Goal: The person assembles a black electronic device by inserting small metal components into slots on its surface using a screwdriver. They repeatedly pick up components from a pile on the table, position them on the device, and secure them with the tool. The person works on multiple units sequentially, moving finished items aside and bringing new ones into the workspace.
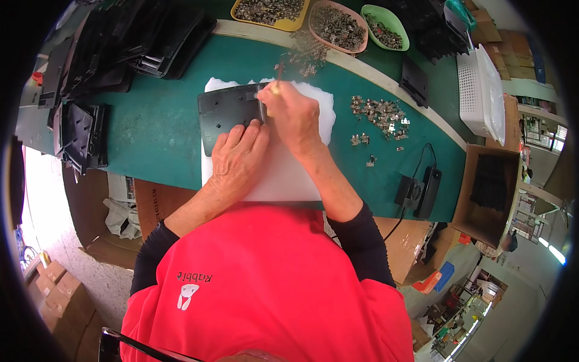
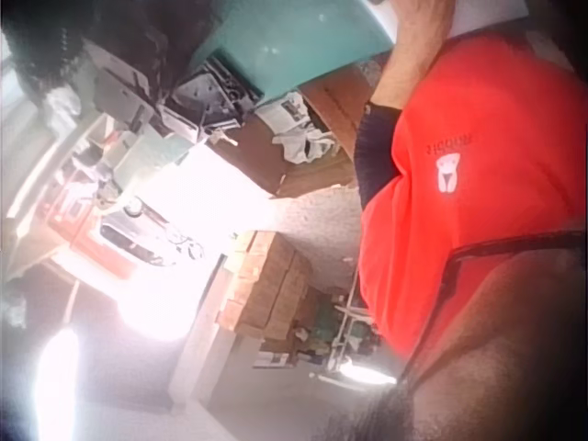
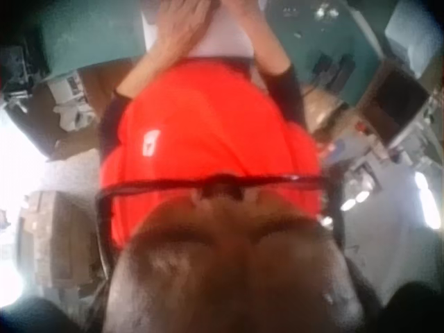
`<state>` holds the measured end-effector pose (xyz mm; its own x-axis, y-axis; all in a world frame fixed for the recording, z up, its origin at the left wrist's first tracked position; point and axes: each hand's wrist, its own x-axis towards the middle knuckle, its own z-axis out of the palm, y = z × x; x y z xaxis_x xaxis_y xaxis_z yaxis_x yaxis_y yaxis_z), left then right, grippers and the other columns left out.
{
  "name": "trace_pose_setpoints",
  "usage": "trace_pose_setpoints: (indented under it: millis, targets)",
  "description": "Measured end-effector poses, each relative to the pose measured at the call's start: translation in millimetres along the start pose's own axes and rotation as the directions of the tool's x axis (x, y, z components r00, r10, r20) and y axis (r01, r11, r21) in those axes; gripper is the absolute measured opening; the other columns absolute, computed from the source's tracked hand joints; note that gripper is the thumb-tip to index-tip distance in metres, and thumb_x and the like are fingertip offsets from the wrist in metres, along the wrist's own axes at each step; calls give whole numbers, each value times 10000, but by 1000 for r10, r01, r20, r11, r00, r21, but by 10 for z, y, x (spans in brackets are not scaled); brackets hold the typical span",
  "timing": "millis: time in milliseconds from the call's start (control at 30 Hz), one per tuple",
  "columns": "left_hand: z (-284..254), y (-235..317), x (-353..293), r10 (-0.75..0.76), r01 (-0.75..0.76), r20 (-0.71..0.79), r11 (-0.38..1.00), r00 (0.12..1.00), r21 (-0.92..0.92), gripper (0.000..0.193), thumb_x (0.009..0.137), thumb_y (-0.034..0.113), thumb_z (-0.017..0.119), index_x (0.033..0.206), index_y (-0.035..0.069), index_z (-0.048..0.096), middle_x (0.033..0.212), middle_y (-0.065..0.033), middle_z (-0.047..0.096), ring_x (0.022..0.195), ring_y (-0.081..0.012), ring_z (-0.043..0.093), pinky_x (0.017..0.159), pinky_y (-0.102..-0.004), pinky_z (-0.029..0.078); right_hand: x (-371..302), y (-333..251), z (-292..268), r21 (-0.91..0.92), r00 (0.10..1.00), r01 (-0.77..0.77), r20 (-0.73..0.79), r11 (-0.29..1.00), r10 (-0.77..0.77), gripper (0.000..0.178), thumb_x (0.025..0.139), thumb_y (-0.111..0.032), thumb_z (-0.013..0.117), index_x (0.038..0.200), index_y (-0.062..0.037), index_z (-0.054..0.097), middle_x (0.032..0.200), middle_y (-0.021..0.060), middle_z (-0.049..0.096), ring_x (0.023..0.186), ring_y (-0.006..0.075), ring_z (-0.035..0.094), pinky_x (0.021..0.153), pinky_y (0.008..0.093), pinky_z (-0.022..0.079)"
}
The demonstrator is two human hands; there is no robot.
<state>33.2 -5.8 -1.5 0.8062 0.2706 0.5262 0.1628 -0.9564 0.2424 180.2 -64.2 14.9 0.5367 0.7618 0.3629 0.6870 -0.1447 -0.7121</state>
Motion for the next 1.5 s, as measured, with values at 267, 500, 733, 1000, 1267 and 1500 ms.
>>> trace_pose_setpoints:
  millis: [267,500,733,1000,1267,1500]
  targets:
    - [-30,9,29,-29,28,-18,998,999,-63,284,728,161,698,975,71,590,1016,-75,605,822,-196,540,644,-324,396,-205,39,-168,141,990,-54,-119,989,71,99,878,-51,683,973,-31,701,933,83,623,815,179,619,661,290,500]
    - [-1,15,-25,-41,39,-22,997,999,-60,261,734,145,673,969,73,585,1014,-78,601,830,-191,536,639,-324,387,-388,-14,-126,-100,964,217,-134,971,-229,234,816,19,710,1041,-32,674,1005,129,622,890,276,636,707,322,545]
    - [24,1,-15,-22,22,-12,998,1000,-55,295,743,140,656,1021,62,594,1010,-77,598,832,-185,535,640,-327,384,-289,-64,-113,-172,950,307,-6,936,-312,215,816,10,711,1021,-17,652,982,122,654,889,278,659,710,325,552]
    - [-21,-3,161,-105,123,148,986,983,-117,643,735,294,752,1265,-18,564,936,-50,527,808,-187,503,623,-334,384,228,83,-375,384,918,-380,43,841,395,189,935,-175,638,995,2,668,810,70,710,642,121,660,602,254,534]
    - [14,2,149,-67,75,123,996,990,-58,603,767,269,722,1256,-43,555,950,-55,513,815,-186,486,627,-338,380,635,75,-136,69,905,-387,219,920,364,223,890,-224,655,940,-8,672,778,120,688,646,166,663,613,289,528]
    - [-12,-19,132,-85,102,126,986,988,-134,347,774,240,698,1031,12,650,946,-57,522,792,-208,478,629,-349,365,333,-2,74,-286,936,348,157,893,-315,46,872,-24,637,904,-4,611,872,125,606,700,300,634,579,364,509]
